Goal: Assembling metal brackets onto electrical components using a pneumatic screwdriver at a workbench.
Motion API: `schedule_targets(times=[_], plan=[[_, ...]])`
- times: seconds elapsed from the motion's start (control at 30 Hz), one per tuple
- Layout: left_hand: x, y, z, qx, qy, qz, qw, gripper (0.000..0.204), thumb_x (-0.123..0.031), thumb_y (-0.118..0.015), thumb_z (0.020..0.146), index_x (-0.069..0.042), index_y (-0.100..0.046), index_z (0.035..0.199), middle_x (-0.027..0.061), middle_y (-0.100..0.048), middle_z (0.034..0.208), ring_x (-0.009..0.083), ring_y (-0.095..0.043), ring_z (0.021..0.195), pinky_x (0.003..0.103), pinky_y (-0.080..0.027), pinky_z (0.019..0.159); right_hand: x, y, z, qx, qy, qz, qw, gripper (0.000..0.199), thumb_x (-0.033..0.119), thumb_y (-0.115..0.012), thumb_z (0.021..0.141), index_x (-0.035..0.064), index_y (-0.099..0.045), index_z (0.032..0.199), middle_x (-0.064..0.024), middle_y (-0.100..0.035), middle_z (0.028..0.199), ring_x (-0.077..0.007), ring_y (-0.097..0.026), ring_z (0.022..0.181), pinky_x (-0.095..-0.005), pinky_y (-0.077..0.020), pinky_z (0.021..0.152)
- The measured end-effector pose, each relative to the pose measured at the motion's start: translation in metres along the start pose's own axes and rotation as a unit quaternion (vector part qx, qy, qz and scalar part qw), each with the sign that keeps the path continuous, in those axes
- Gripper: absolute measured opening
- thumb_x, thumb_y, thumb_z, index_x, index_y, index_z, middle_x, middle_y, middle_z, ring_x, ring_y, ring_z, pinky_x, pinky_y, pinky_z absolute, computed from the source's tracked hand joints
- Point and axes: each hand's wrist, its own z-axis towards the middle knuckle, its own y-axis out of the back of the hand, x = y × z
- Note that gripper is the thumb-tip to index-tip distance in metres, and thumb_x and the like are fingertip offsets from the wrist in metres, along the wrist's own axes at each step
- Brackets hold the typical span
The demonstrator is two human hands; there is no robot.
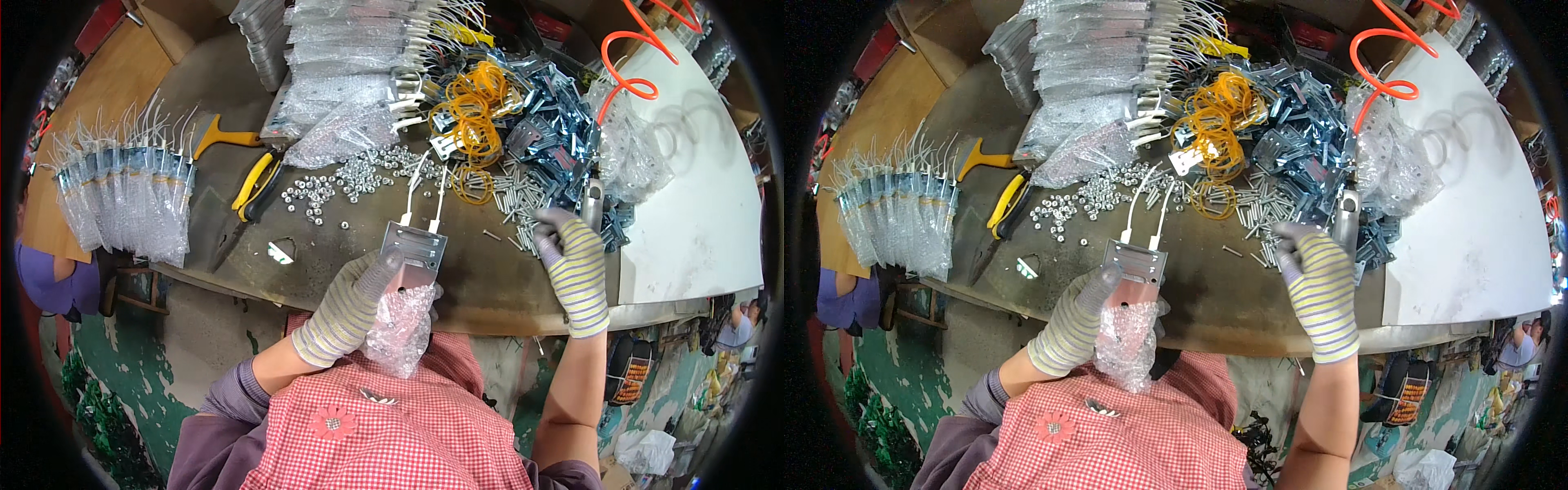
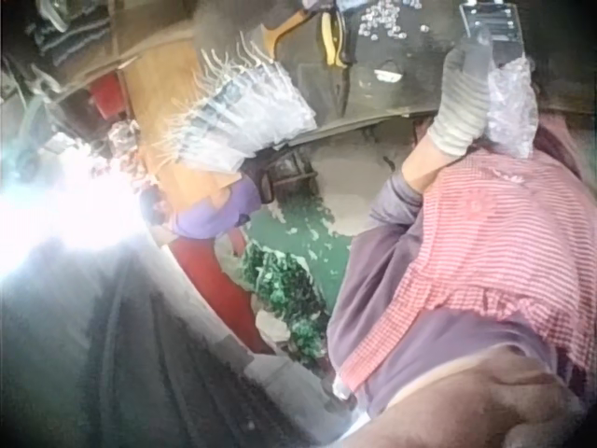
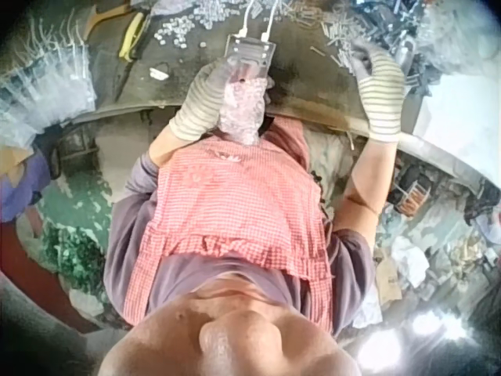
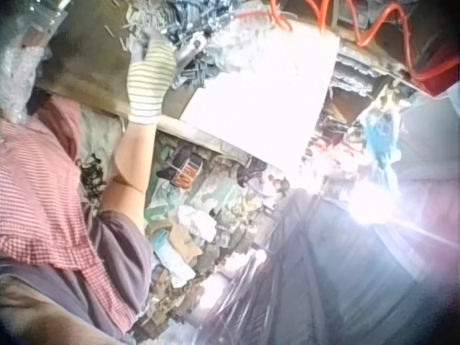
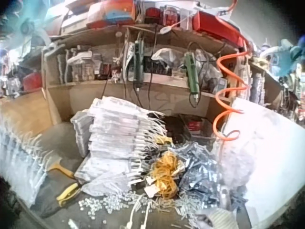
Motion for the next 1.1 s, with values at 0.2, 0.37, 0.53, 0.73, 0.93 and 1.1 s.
schedule_targets(times=[0.2,0.37,0.53,0.73,0.93,1.1], plan=[[-0.006,-0.008,-0.004,-0.004,0.014,-0.045,0.999,0.049,-0.045,-0.052,0.100,0.000,-0.066,0.114,0.0042,-0.070,0.099,0.0090,-0.061,0.090,0.022,-0.046,0.086,-0.007,-0.022,0.006,0.048,0.174,-0.128,0.975,0.036,0.002,-0.069,0.077,0.0068,-0.064,0.112,-0.0143,-0.067,0.100,-0.0318,-0.065,0.090,-0.0400,-0.0520,0.082],[-0.010,-0.008,-0.007,0.010,0.013,-0.037,0.999,0.048,-0.043,-0.051,0.100,0.000,-0.067,0.114,0.0056,-0.070,0.100,0.0102,-0.062,0.093,0.026,-0.046,0.089,-0.008,-0.038,0.008,0.037,0.160,-0.284,0.945,0.028,0.005,-0.061,0.080,0.0062,-0.063,0.108,-0.0147,-0.065,0.092,-0.0341,-0.063,0.088,-0.0441,-0.0510,0.078],[-0.005,-0.004,-0.002,-0.004,-0.026,0.029,0.999,0.075,-0.067,-0.055,0.088,0.003,-0.062,0.116,0.0149,-0.071,0.096,0.0213,-0.070,0.078,0.034,-0.058,0.071,0.012,-0.041,0.021,0.073,0.117,-0.391,0.910,0.012,0.006,-0.055,0.085,0.0067,-0.061,0.095,-0.0120,-0.063,0.077,-0.0279,-0.067,0.078,-0.0393,-0.0535,0.066],[0.000,0.000,0.000,0.001,0.000,0.000,1.000,0.076,-0.067,-0.056,0.087,0.003,-0.062,0.116,0.0156,-0.070,0.096,0.0224,-0.070,0.078,0.035,-0.059,0.071,0.014,-0.051,0.029,0.033,0.200,-0.107,0.973,0.028,0.000,-0.062,0.076,0.0062,-0.060,0.103,-0.0142,-0.065,0.087,-0.0326,-0.064,0.083,-0.0435,-0.0515,0.071],[0.005,0.004,0.003,-0.005,-0.011,-0.009,1.000,0.077,-0.068,-0.056,0.087,0.003,-0.061,0.116,0.0166,-0.071,0.096,0.0235,-0.071,0.079,0.035,-0.059,0.071,0.039,-0.064,0.026,0.059,0.162,-0.320,0.932,0.020,0.002,-0.061,0.077,0.0051,-0.059,0.096,-0.0148,-0.061,0.081,-0.0328,-0.062,0.078,-0.0430,-0.0502,0.068],[0.011,0.009,0.008,-0.027,0.012,0.003,1.000,0.076,-0.067,-0.056,0.088,0.003,-0.061,0.118,0.0166,-0.070,0.099,0.0232,-0.070,0.082,0.035,-0.059,0.073,0.037,-0.065,0.021,0.006,0.196,-0.083,0.977,0.025,-0.004,-0.068,0.068,0.0045,-0.062,0.090,-0.0088,-0.064,0.082,-0.0197,-0.064,0.074,-0.0338,-0.0528,0.066]])
